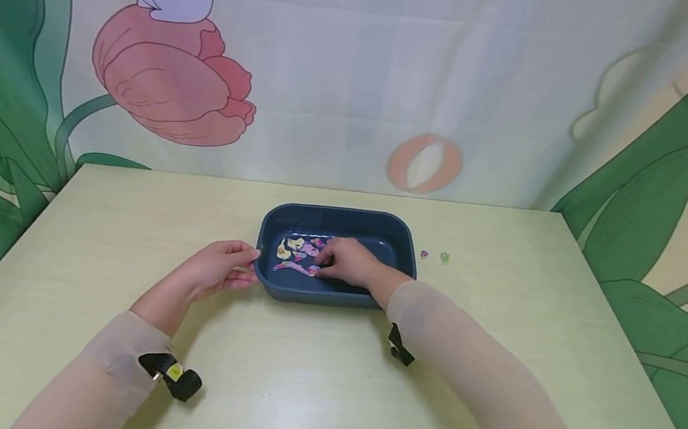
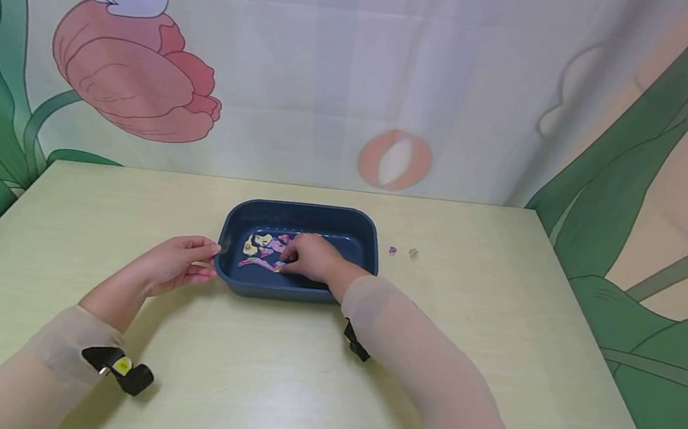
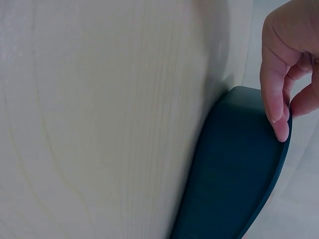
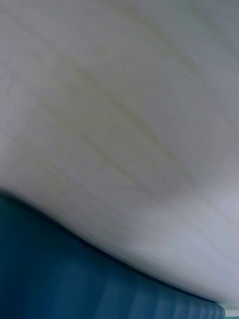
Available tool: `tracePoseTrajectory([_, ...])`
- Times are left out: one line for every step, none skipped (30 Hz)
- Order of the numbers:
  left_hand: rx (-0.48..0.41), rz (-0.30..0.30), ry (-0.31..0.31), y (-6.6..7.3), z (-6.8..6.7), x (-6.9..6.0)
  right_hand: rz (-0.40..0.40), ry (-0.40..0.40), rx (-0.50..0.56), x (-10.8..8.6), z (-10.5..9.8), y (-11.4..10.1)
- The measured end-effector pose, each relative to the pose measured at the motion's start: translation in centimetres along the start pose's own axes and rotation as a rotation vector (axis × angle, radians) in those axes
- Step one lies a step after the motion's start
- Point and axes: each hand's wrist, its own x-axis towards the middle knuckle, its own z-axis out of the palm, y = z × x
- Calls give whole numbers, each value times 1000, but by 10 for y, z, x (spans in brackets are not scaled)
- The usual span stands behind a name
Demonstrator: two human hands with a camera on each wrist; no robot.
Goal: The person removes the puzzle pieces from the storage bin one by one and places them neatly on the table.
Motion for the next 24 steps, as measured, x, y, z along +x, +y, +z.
tracePoseTrajectory([-2,3,-4,0,0,0,-4,0,-3,0,0,0])
tracePoseTrajectory([-4,4,-5,-1,-1,0,-6,2,-6,0,0,0])
tracePoseTrajectory([-5,6,-7,-1,-1,0,-7,4,-5,1,0,0])
tracePoseTrajectory([-7,7,-10,-1,-1,0,-5,6,-1,1,0,0])
tracePoseTrajectory([-10,9,-12,-1,-1,0,-4,11,1,0,0,0])
tracePoseTrajectory([-13,10,-14,-2,-1,0,0,17,2,0,0,-1])
tracePoseTrajectory([-16,10,-16,-2,-2,0,3,25,7,0,0,-1])
tracePoseTrajectory([-20,10,-18,-2,-2,1,1,36,9,0,0,0])
tracePoseTrajectory([-21,10,-20,-2,-2,1,1,45,10,0,-1,0])
tracePoseTrajectory([-24,11,-21,-2,-2,1,-1,55,12,0,-1,0])
tracePoseTrajectory([-26,11,-19,-2,-2,1,-6,64,14,-1,-1,0])
tracePoseTrajectory([-25,11,-18,-2,-2,1,-11,72,18,-1,0,0])
tracePoseTrajectory([-24,12,-17,-2,-2,1,-17,78,23,-1,0,0])
tracePoseTrajectory([-21,12,-15,-2,-2,0,-23,84,25,-1,0,0])
tracePoseTrajectory([-19,12,-12,-2,-2,0,-25,88,30,-1,0,0])
tracePoseTrajectory([-19,12,-10,-2,-2,0,-27,94,34,-1,0,0])
tracePoseTrajectory([-18,11,-9,-2,-2,0,-33,101,37,-2,0,0])
tracePoseTrajectory([-19,10,-9,-2,-2,1,-37,110,39,-2,0,-1])
tracePoseTrajectory([-20,10,-10,-3,-2,1,-40,118,41,-2,0,-1])
tracePoseTrajectory([-22,9,-10,-3,-2,1,-41,126,45,-2,0,-1])
tracePoseTrajectory([-24,10,-10,-3,-2,1,-42,138,51,-3,0,-1])
tracePoseTrajectory([-23,11,-10,-3,-2,1,-44,151,61,-4,-1,-2])
tracePoseTrajectory([-21,12,-9,-3,-1,1,-43,165,77,-4,-2,-2])
tracePoseTrajectory([-20,13,-8,-3,-1,1,-37,181,96,-5,-3,-2])
